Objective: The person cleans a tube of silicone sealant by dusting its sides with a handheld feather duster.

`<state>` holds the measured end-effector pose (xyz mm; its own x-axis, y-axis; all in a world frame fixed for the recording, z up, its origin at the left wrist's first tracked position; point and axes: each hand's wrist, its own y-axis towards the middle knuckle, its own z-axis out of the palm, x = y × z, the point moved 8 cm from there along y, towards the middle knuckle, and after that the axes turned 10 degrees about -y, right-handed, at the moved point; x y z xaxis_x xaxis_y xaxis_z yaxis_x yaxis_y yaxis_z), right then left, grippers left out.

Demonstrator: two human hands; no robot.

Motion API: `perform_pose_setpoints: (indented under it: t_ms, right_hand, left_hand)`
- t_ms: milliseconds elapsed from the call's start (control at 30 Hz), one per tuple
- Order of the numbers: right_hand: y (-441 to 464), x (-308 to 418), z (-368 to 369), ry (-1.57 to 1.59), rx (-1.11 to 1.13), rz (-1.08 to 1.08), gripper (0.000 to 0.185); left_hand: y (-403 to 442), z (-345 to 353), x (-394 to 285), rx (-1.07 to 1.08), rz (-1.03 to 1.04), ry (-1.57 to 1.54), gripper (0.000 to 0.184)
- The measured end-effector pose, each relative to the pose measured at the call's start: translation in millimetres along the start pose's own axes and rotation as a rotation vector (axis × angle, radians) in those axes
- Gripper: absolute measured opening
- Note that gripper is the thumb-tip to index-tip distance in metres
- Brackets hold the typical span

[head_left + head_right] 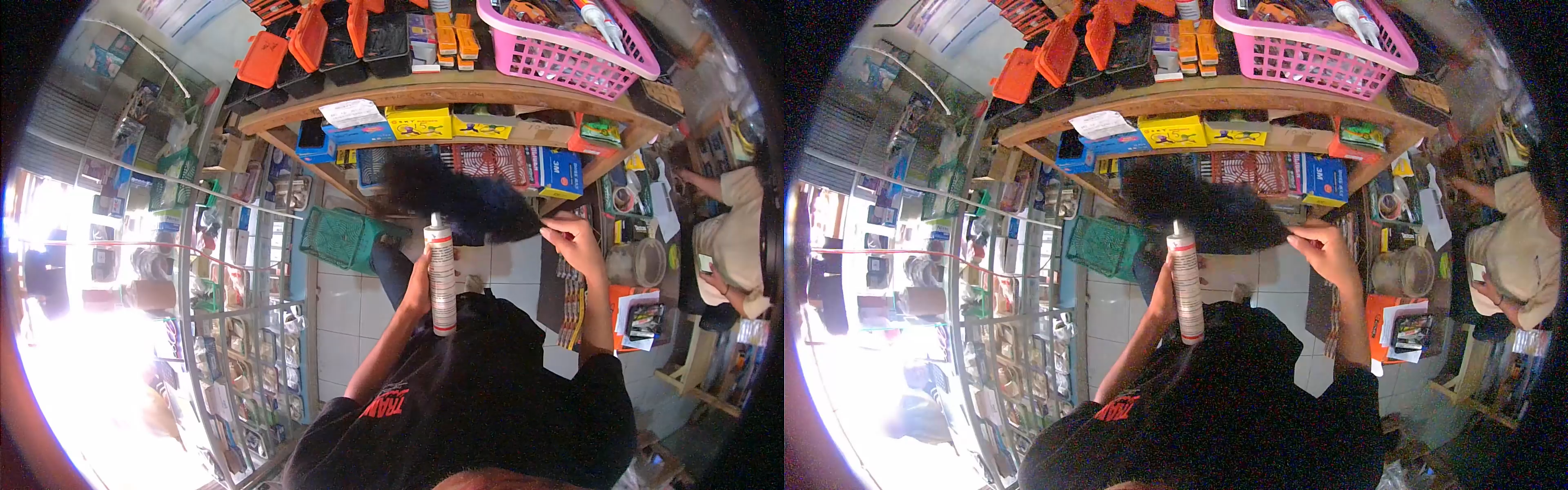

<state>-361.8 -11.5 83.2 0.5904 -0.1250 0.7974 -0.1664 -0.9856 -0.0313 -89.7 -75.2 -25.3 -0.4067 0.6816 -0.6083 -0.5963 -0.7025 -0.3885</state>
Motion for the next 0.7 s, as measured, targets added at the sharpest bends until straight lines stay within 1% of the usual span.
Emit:
perform_pose_setpoints:
  t_ms: [67, 167, 267, 300, 367, 400, 467, 500, 567, 667, 700]
  right_hand:
    - [-1.6, -4.5, 0.5, 0.020, 0.046, 0.020, 0.022]
    - [-3.7, 0.1, -4.8, -0.042, 0.046, -0.139, 0.022]
    - [-5.5, -7.5, -11.7, 0.004, -0.072, -0.004, 0.022]
    - [-6.1, -8.5, -9.1, 0.022, -0.011, 0.003, 0.021]
    - [-7.0, -9.4, -7.4, 0.059, 0.106, 0.013, 0.021]
    - [-7.3, -5.6, -12.6, 0.031, 0.067, 0.005, 0.021]
    - [-7.5, 2.1, -21.4, -0.023, -0.010, -0.014, 0.021]
    - [-7.5, 0.3, -18.9, 0.011, 0.014, -0.004, 0.021]
    - [-8.2, -5.3, -15.3, 0.077, 0.060, 0.020, 0.022]
    - [-8.6, -4.3, -18.3, -0.001, 0.077, -0.047, 0.022]
    - [-7.3, -3.5, -20.7, -0.007, 0.039, -0.039, 0.023]
  left_hand:
    - [6.3, -25.1, 15.2, -0.038, -0.042, -0.004, 0.054]
    - [12.8, -57.6, 37.4, -0.003, -0.107, -0.058, 0.053]
    - [5.0, -15.3, 10.1, 0.017, -0.001, -0.043, 0.052]
    - [4.2, -10.5, 6.0, 0.020, 0.024, -0.047, 0.052]
    - [3.8, -22.0, 13.6, -0.003, 0.009, -0.074, 0.045]
    - [1.8, -20.3, 11.5, -0.015, 0.001, -0.086, 0.041]
    - [-1.0, -12.8, 1.5, -0.025, 0.057, 0.023, 0.051]
    - [-2.6, -7.7, -3.6, -0.030, 0.084, 0.076, 0.056]
    - [1.5, -10.8, 1.3, 0.012, 0.063, 0.033, 0.057]
    - [-0.1, -6.3, -2.5, 0.035, 0.003, -0.017, 0.058]
    - [-2.0, -1.0, -5.6, 0.036, -0.021, -0.032, 0.058]
